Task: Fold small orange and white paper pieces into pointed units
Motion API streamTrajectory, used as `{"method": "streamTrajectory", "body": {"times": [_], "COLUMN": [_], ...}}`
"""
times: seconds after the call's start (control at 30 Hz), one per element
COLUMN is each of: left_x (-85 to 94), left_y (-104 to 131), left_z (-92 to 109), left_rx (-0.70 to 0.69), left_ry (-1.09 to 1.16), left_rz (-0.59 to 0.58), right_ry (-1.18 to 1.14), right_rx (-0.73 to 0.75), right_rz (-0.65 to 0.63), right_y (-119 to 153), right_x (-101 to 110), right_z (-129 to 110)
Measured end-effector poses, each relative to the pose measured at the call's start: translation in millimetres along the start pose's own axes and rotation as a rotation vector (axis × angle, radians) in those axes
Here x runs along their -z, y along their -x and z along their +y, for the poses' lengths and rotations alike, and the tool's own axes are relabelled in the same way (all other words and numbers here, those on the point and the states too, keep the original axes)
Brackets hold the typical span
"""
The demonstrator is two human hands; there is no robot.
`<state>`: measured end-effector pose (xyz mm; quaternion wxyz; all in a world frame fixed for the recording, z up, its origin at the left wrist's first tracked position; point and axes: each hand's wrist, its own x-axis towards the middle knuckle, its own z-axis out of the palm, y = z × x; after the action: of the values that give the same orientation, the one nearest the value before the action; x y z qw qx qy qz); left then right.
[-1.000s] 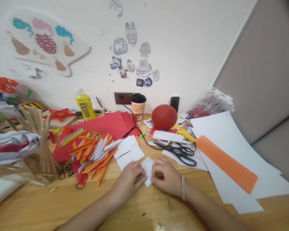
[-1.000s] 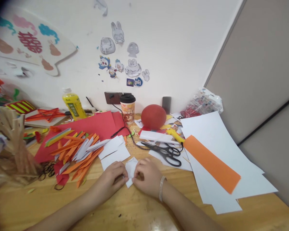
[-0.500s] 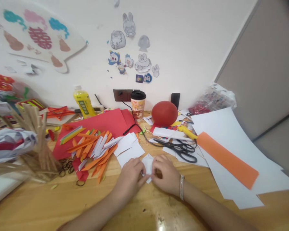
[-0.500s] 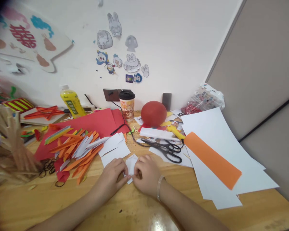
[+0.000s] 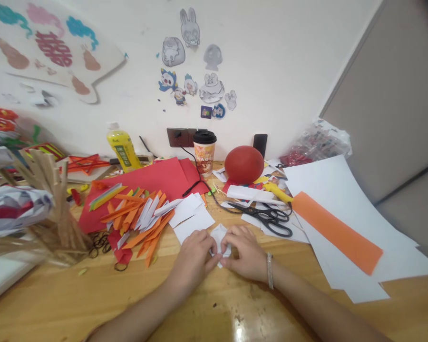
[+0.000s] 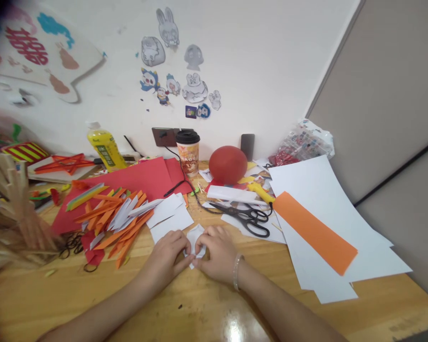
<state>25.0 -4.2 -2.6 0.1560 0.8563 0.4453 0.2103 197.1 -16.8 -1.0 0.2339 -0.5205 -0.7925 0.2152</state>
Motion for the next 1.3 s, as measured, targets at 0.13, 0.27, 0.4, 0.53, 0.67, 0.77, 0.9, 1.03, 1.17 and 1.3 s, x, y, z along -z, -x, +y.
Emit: {"method": "streamTrajectory", "body": {"times": [0.13, 0.27, 0.4, 0.53, 0.67, 0.77, 0.9, 1.03, 1.17, 1.3], "left_x": [-1.4, -1.3, 2.1, 3.2, 2.6, 5.8, 12.5, 15.2, 14.8, 16.0], "left_y": [1, 1, 3, 6, 5, 2, 1, 4, 7, 11], "left_z": [0, -1, 1, 0, -9, -20, -30, -30, -30, -27], "left_rx": [-0.003, 0.015, 0.074, 0.163, 0.176, 0.042, -0.317, -0.474, -0.523, -0.506], "left_ry": [-0.016, -0.019, -0.059, -0.116, -0.108, -0.128, -0.178, -0.233, -0.255, -0.296], "left_rz": [0.003, -0.013, 0.028, 0.100, 0.154, 0.226, 0.130, 0.052, 0.055, 0.055], "right_ry": [-0.050, -0.090, -0.017, 0.023, 0.024, -0.017, -0.142, -0.167, -0.102, 0.037], "right_rx": [-0.002, 0.014, -0.011, -0.035, -0.064, -0.055, 0.056, 0.174, 0.206, 0.344], "right_rz": [-0.059, -0.028, 0.066, 0.062, 0.014, -0.043, -0.158, -0.146, -0.027, 0.015], "right_y": [-2, -2, 0, 0, -1, -1, -1, -3, -5, -4], "right_x": [7, 5, -2, -5, -1, 8, 25, 37, 36, 31], "right_z": [3, 4, 1, -4, -6, -2, 12, 24, 29, 27]}}
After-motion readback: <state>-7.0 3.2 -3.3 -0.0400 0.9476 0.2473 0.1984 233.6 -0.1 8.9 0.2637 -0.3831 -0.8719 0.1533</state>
